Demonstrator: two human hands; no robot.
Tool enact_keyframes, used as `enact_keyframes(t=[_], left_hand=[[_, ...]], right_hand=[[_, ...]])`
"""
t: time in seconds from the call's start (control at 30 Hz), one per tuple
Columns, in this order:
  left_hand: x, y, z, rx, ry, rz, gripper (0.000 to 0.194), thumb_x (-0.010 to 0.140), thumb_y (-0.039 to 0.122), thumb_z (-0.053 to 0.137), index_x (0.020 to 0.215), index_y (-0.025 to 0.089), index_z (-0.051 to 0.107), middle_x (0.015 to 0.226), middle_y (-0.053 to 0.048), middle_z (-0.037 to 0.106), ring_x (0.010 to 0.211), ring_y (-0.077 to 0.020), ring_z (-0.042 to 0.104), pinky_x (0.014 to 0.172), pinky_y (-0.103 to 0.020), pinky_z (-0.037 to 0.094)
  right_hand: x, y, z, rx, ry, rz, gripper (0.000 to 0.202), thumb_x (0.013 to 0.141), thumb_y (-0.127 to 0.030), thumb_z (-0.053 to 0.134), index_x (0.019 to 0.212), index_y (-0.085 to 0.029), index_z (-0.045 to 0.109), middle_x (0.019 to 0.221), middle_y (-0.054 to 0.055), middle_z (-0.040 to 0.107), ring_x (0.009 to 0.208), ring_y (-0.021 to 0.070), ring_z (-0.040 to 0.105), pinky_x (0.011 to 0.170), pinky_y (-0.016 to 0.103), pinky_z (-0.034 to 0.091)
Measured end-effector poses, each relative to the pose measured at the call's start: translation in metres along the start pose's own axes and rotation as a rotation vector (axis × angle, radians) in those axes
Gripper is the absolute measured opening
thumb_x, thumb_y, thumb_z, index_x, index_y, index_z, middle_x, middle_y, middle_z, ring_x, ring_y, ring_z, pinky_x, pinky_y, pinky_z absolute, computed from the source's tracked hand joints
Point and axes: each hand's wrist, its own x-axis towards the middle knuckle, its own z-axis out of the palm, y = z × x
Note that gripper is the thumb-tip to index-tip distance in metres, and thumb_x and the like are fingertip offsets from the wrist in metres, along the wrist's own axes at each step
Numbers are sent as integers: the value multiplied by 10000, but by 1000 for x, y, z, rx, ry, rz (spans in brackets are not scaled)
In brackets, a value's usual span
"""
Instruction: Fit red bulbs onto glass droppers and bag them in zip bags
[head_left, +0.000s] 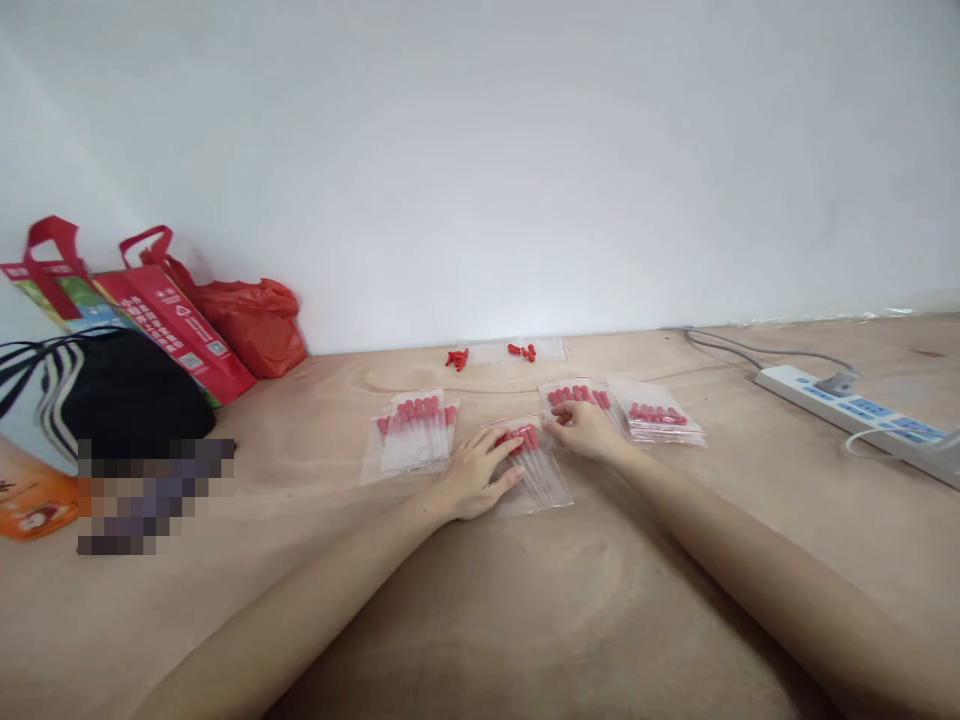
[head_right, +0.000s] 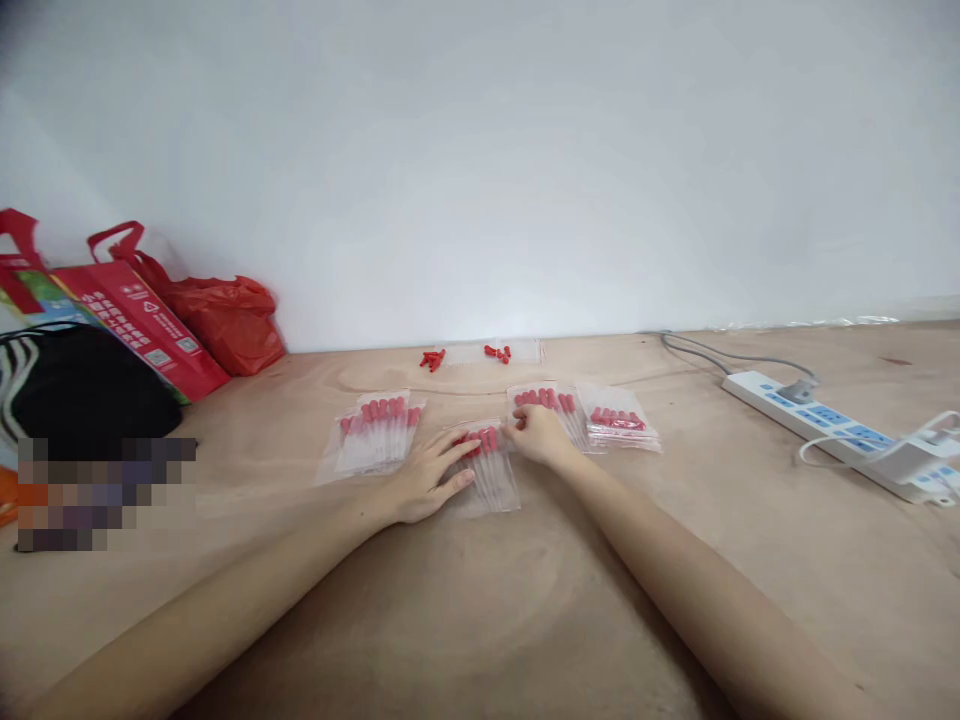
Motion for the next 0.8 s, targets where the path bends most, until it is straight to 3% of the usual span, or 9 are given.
enact_keyframes(t=[0.1, 0.17, 0.3, 0.43, 0.6, 0.7, 0.8], left_hand=[[8, -13, -5, -58, 119, -57, 352, 839, 336, 424, 1142, 172, 497, 1170, -113, 496, 1112, -228, 445, 937, -404, 362], [20, -26, -5, -83, 177, -183, 310, 786, 298, 501, 1050, 142, 546, 1062, -116, 548, 1018, -228, 508, 887, -388, 403], [41, -50, -1, -124, 142, -258, 135, 685, 264, 607, 760, 152, 597, 751, -48, 622, 682, -173, 593, 617, -281, 487], [47, -53, -6, -184, 124, -266, 116, 684, 202, 590, 592, 161, 533, 516, 28, 562, 470, -116, 530, 447, -208, 428], [50, -43, -36, -235, 305, -240, 17, 774, 148, 475, 768, 164, 479, 686, 1, 584, 616, -121, 573, 561, -236, 470], [50, -40, -53, -314, 493, -147, 128, 785, 169, 489, 902, 166, 438, 819, -27, 572, 731, -124, 590, 616, -241, 495], [45, -38, -57, -329, 624, 7, 171, 770, 208, 543, 913, 167, 458, 821, -21, 572, 763, -125, 595, 661, -246, 509]], right_hand=[[19, -8, 14, 111, -193, 129, 297, 684, -373, 582, 450, -203, 515, 376, 12, 513, 351, 139, 481, 416, 285, 386], [28, -7, 21, 218, -280, 159, 385, 681, -388, 590, 375, -212, 439, 285, -6, 427, 250, 119, 384, 345, 281, 336], [36, -4, 28, 335, -307, 99, 385, 644, -363, 646, 372, -212, 419, 254, -27, 393, 212, 85, 309, 296, 257, 296], [37, -12, 25, 450, -305, 83, 319, 719, -365, 587, 493, -204, 429, 320, -19, 464, 267, 101, 411, 298, 240, 346], [46, -36, 8, 619, -218, 60, 230, 819, -355, 463, 679, -212, 350, 477, -47, 508, 438, 116, 572, 425, 248, 484], [47, -48, -3, 766, -85, -139, 230, 809, -399, 469, 743, -213, 351, 592, -45, 534, 521, 103, 596, 536, 275, 521], [36, -48, -7, 740, 15, -379, 225, 818, -419, 442, 778, -208, 373, 729, 8, 574, 674, 120, 610, 666, 316, 514]])
